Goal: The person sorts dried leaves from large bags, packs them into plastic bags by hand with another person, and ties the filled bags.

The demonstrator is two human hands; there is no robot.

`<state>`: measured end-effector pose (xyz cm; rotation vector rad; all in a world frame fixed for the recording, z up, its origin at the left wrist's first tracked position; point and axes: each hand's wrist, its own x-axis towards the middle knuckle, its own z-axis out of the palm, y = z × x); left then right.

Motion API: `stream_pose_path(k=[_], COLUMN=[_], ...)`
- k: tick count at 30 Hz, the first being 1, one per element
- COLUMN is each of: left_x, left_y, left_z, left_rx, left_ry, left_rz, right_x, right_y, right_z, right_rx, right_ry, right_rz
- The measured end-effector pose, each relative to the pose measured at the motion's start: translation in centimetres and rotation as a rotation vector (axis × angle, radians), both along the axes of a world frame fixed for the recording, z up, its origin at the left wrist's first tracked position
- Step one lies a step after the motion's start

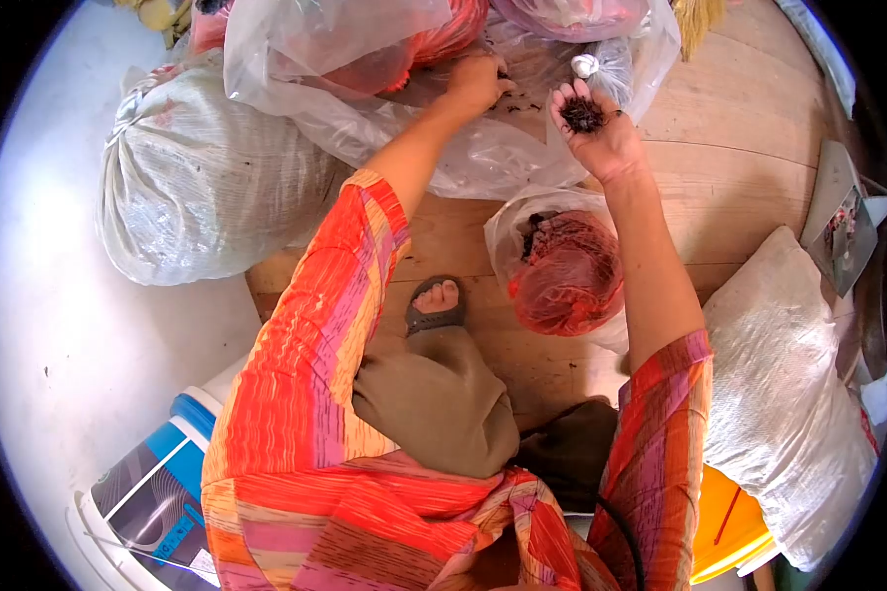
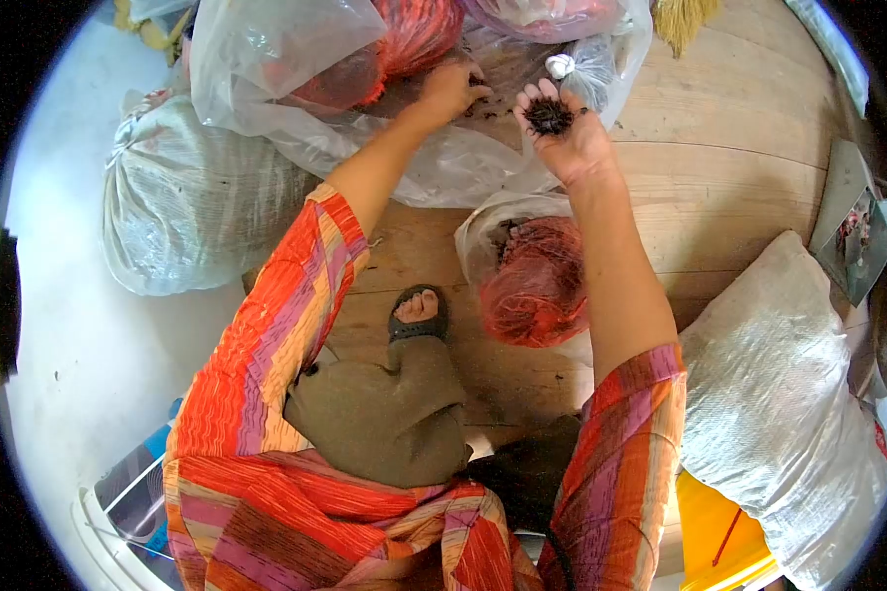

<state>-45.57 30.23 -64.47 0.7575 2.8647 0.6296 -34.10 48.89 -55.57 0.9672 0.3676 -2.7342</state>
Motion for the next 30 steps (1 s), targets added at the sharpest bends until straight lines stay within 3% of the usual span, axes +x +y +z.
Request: stream_pose_path(k=[4,6,9,12,14,18,20,23,26,30], left_x=[0.0,-0.1,0.0,-0.5,-1.1,-1.5,-0.7,-0.3,1.3,2.1], left_y=[0.2,-0.3,-0.7,-0.4,-0.8,-0.5,-0.6,-1.3,-1.4,-0.4], left_z=[-0.2,-1.1,-2.1,-2.5,-1.8,0.5,2.3,2.0,4.0,2.2], left_rx=[0.002,0.006,0.101,0.282,-0.013,-0.141,-0.012,0.175,0.129,0.114], left_ry=[0.041,0.094,0.184,-0.213,0.077,0.032,-0.068,-0.060,-0.134,-0.173], left_rz=[-0.027,-0.065,-0.195,0.077,-0.200,-0.228,-0.079,-0.118,-0.111,-0.221], right_x=[0.3,0.2,0.2,0.2,0.4,0.6,0.6,0.6,0.4,0.8], right_y=[0.2,0.0,-0.2,-0.5,-0.2,0.5,0.8,1.0,2.0,3.2], right_z=[0.6,0.8,1.5,2.3,2.1,1.3,1.2,1.1,0.4,1.3], right_rx=[-0.007,-0.162,-0.237,-0.219,-0.244,-0.294,-0.234,-0.121,-0.083,0.050], right_ry=[0.163,0.329,0.374,0.299,0.325,0.423,0.387,0.301,0.252,0.203], right_rz=[0.021,-0.015,-0.034,-0.081,-0.084,-0.043,-0.026,-0.009,-0.005,0.051])
